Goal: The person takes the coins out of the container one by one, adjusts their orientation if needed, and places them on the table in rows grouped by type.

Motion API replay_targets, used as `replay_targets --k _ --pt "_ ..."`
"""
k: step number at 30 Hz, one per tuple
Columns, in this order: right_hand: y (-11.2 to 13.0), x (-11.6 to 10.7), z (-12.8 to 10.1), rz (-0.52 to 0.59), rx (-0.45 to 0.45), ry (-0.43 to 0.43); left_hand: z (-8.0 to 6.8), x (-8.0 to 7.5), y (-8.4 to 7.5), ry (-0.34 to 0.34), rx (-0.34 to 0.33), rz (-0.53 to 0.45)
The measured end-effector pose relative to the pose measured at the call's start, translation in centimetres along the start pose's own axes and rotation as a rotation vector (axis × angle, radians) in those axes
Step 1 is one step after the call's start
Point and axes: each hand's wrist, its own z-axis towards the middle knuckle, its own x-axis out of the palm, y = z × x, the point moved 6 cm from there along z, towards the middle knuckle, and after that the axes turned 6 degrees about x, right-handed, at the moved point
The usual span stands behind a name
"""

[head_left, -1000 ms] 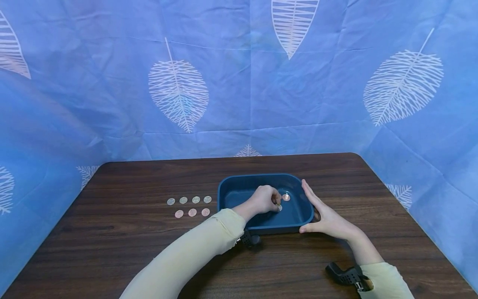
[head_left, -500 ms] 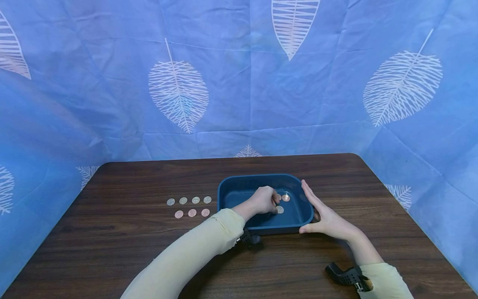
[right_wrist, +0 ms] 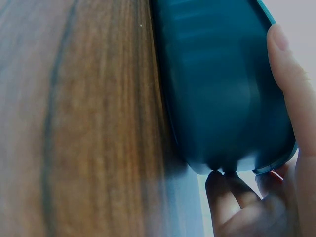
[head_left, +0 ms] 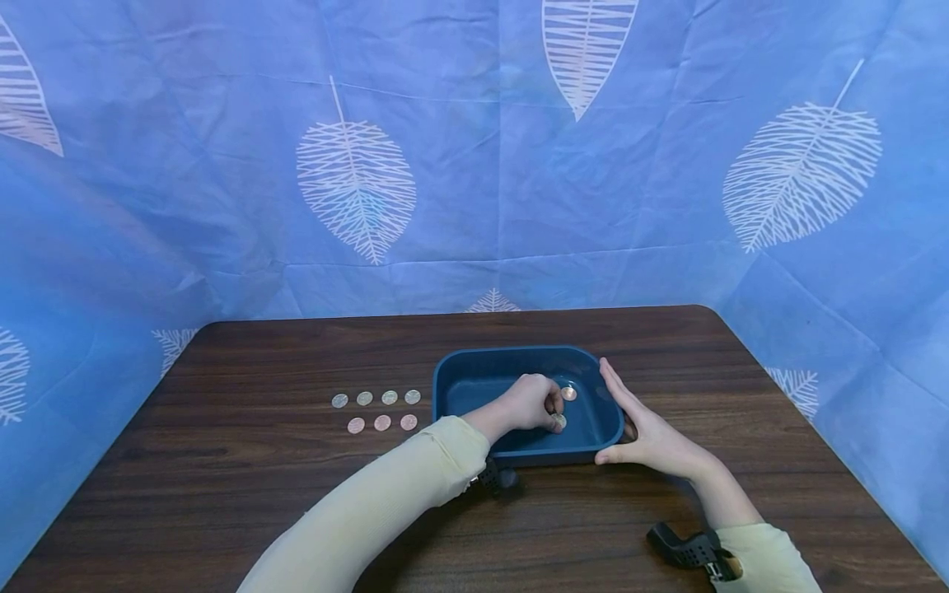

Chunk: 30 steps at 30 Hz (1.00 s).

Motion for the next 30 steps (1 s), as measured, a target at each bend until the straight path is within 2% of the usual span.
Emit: replay_targets --k 11,20,26,30 --pt "-0.17 0.05 0.02 0.003 0.0 -0.003 -0.01 0.21 -0.07 0.054 -0.02 -0.023" --pt "-0.07 -0.02 0.04 -0.002 0.002 -0.002 0.1 0.11 -0.26 0.029 -0.009 0.022" --pt "-0.07 0.03 -0.06 -0.002 0.006 -0.002 0.1 0.38 -0.16 0.086 -0.066 0.035" --pt "-0.03 0.05 -0.04 -0.006 0.007 -0.006 0.09 0.35 0.03 0.065 -0.086 0.022"
